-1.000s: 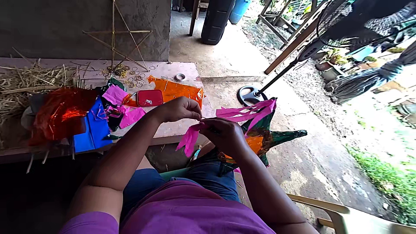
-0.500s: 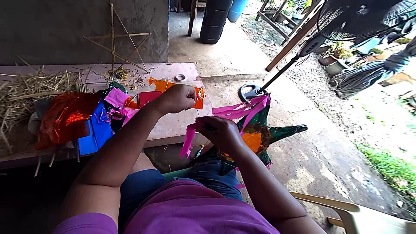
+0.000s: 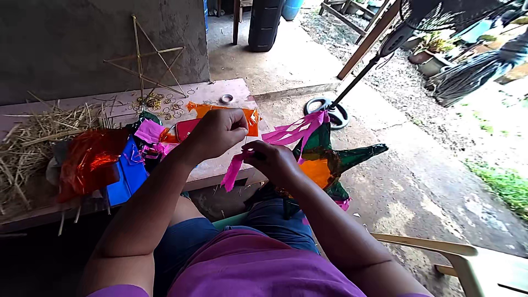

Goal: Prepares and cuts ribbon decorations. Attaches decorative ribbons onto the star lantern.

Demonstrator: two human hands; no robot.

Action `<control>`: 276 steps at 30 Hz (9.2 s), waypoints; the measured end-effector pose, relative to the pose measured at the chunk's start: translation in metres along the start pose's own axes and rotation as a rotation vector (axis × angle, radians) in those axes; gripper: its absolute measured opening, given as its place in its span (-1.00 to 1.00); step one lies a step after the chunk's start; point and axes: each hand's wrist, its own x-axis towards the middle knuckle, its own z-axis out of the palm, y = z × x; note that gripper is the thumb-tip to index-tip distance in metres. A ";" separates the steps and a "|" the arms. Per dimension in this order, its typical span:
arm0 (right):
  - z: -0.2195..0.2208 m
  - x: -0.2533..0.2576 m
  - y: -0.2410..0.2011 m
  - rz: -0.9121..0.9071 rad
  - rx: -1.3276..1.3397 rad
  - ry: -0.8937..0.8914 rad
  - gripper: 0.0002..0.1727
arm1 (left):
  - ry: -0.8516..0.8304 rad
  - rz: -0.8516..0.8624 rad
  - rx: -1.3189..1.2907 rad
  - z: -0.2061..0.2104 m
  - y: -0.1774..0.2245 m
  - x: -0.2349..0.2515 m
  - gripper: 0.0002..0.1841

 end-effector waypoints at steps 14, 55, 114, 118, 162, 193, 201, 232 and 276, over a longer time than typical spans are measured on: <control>-0.001 0.007 0.009 0.040 -0.006 -0.048 -0.76 | 0.094 0.324 0.366 0.088 -0.038 -0.064 -0.85; -0.004 0.009 0.009 0.002 0.060 -0.168 -0.74 | 0.124 0.242 0.062 0.085 -0.039 -0.066 -0.85; -0.010 -0.025 0.011 -0.230 0.082 0.112 -0.70 | -0.277 -0.269 -0.764 0.075 -0.059 -0.018 -0.81; -0.012 -0.029 0.013 -0.246 0.090 0.110 -0.70 | -0.568 -0.249 -1.073 0.102 -0.084 -0.018 -0.72; 0.003 0.012 0.024 -0.079 0.082 0.021 -0.69 | -0.030 0.138 0.250 0.019 -0.026 -0.006 -0.82; 0.007 0.016 0.035 -0.079 0.101 -0.001 -0.76 | 0.278 -0.025 0.667 0.137 -0.054 -0.043 -0.81; 0.010 0.011 0.036 -0.170 0.056 0.124 -0.76 | 0.147 -0.210 0.236 0.155 -0.057 -0.061 -0.72; -0.001 -0.012 0.030 -0.321 0.127 0.192 -0.73 | -0.414 -0.235 -1.141 0.109 -0.115 -0.009 -0.87; -0.017 0.010 0.017 0.079 0.170 -0.110 -0.79 | 0.156 -0.176 0.058 0.103 -0.008 -0.056 -0.88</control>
